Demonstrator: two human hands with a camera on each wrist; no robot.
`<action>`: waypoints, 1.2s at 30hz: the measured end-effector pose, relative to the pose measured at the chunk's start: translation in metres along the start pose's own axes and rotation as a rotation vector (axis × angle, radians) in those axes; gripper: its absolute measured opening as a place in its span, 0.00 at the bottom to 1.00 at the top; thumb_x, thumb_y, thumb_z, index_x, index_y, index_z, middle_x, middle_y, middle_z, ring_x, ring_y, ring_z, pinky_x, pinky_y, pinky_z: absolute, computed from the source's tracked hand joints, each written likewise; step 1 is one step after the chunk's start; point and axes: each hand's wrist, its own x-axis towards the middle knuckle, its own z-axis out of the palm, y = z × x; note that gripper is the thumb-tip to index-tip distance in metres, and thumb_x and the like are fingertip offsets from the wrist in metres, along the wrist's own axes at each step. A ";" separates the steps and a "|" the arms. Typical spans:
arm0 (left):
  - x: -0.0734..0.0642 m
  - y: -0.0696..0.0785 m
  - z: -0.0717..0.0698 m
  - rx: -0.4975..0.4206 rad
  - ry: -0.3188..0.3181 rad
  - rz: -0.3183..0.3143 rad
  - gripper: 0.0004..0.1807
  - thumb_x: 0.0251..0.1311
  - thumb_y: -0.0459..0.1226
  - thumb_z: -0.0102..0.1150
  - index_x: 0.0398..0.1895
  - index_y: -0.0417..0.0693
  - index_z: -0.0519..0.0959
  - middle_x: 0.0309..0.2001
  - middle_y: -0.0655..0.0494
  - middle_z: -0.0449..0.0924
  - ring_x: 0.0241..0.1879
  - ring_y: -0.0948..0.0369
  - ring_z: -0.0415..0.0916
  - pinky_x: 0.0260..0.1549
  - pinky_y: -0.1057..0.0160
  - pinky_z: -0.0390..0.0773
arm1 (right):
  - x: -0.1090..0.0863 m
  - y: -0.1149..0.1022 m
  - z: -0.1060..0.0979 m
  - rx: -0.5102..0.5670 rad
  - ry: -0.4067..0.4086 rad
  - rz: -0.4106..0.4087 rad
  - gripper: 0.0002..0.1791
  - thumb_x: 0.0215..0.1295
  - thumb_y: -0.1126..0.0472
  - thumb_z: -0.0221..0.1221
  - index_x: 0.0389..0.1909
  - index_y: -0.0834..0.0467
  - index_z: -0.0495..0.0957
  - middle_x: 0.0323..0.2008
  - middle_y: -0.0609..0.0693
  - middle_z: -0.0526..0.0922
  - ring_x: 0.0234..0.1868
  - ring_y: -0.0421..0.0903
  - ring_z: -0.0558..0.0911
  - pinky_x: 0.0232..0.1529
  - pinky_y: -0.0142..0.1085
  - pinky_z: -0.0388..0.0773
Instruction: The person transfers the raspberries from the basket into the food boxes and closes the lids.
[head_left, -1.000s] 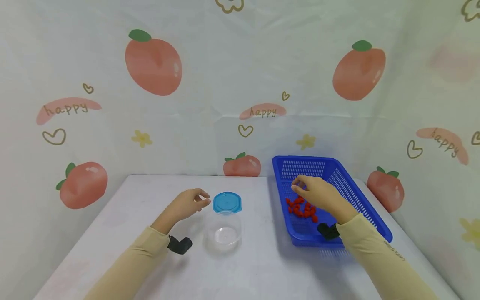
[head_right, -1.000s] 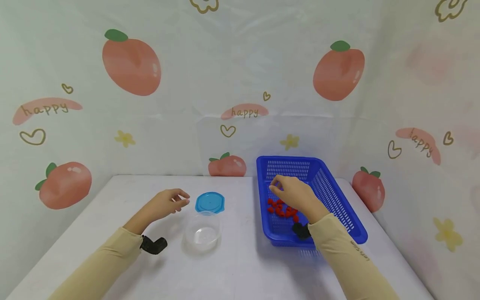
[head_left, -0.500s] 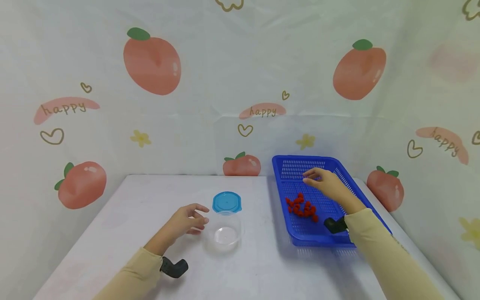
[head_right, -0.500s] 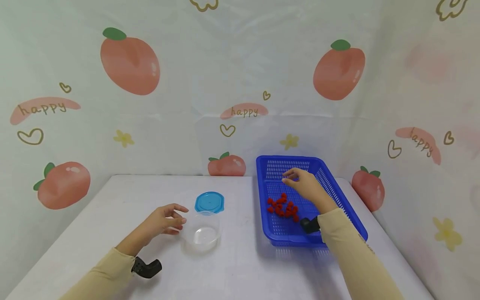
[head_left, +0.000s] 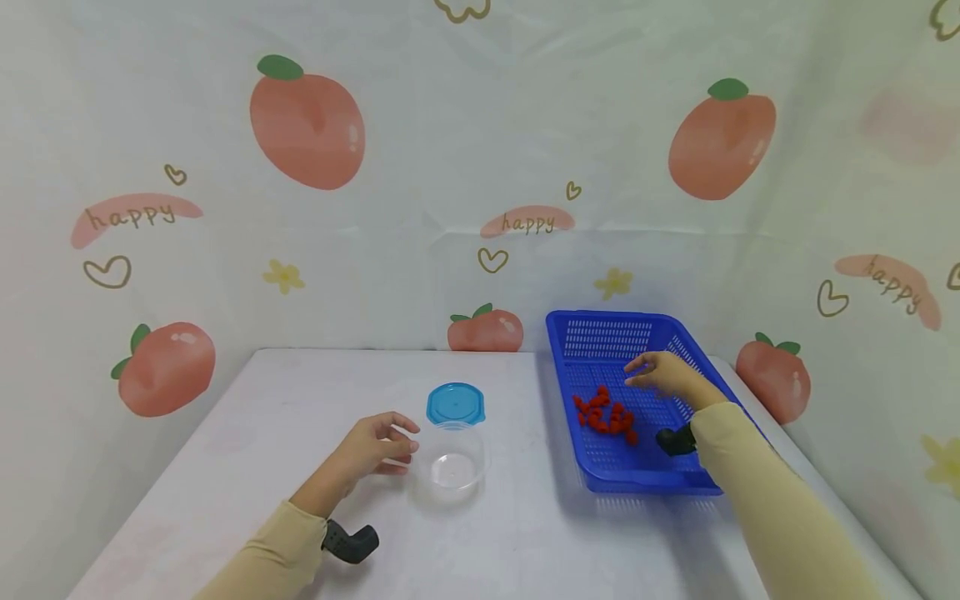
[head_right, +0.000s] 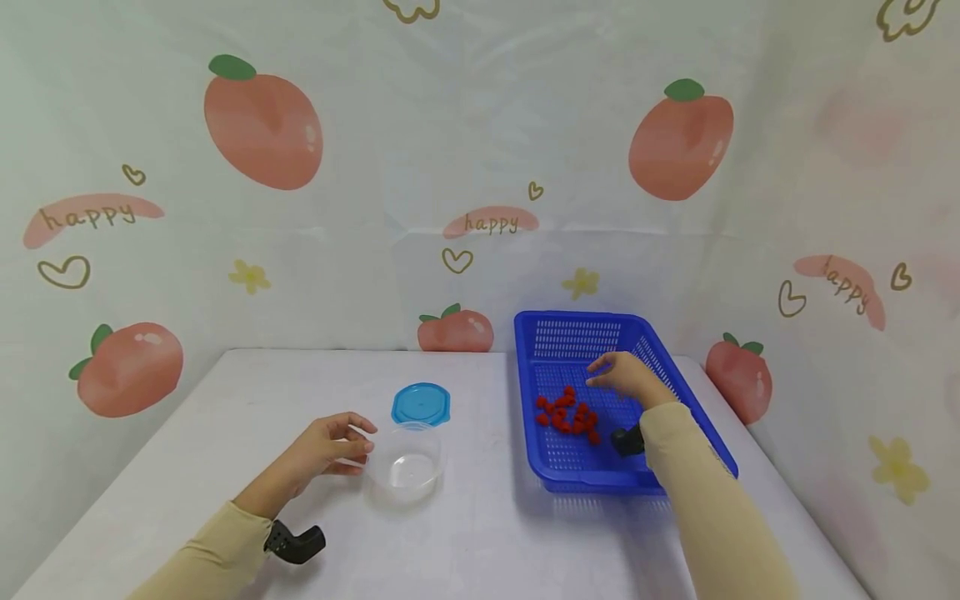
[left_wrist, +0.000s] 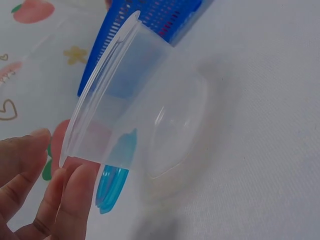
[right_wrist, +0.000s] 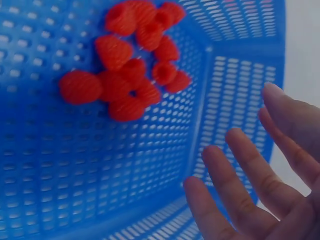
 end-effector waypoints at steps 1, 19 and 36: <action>0.000 -0.001 0.000 0.000 -0.004 0.003 0.17 0.57 0.32 0.65 0.49 0.38 0.76 0.36 0.48 0.78 0.33 0.58 0.81 0.34 0.58 0.86 | 0.001 0.003 0.001 0.002 -0.015 0.012 0.21 0.65 0.61 0.60 0.54 0.70 0.73 0.49 0.68 0.80 0.50 0.64 0.80 0.46 0.52 0.81; -0.001 -0.005 -0.004 -0.017 -0.130 0.044 0.17 0.58 0.33 0.64 0.49 0.33 0.76 0.31 0.50 0.78 0.29 0.61 0.78 0.32 0.62 0.85 | 0.005 0.020 0.019 0.105 -0.125 0.252 0.21 0.65 0.65 0.58 0.56 0.71 0.70 0.55 0.73 0.72 0.55 0.69 0.74 0.49 0.54 0.80; -0.002 -0.006 -0.006 -0.051 -0.187 0.042 0.20 0.57 0.35 0.66 0.50 0.32 0.75 0.29 0.53 0.80 0.28 0.61 0.78 0.32 0.62 0.85 | 0.011 0.028 0.023 0.121 -0.126 0.294 0.16 0.61 0.71 0.59 0.50 0.68 0.76 0.43 0.62 0.84 0.50 0.61 0.79 0.42 0.45 0.84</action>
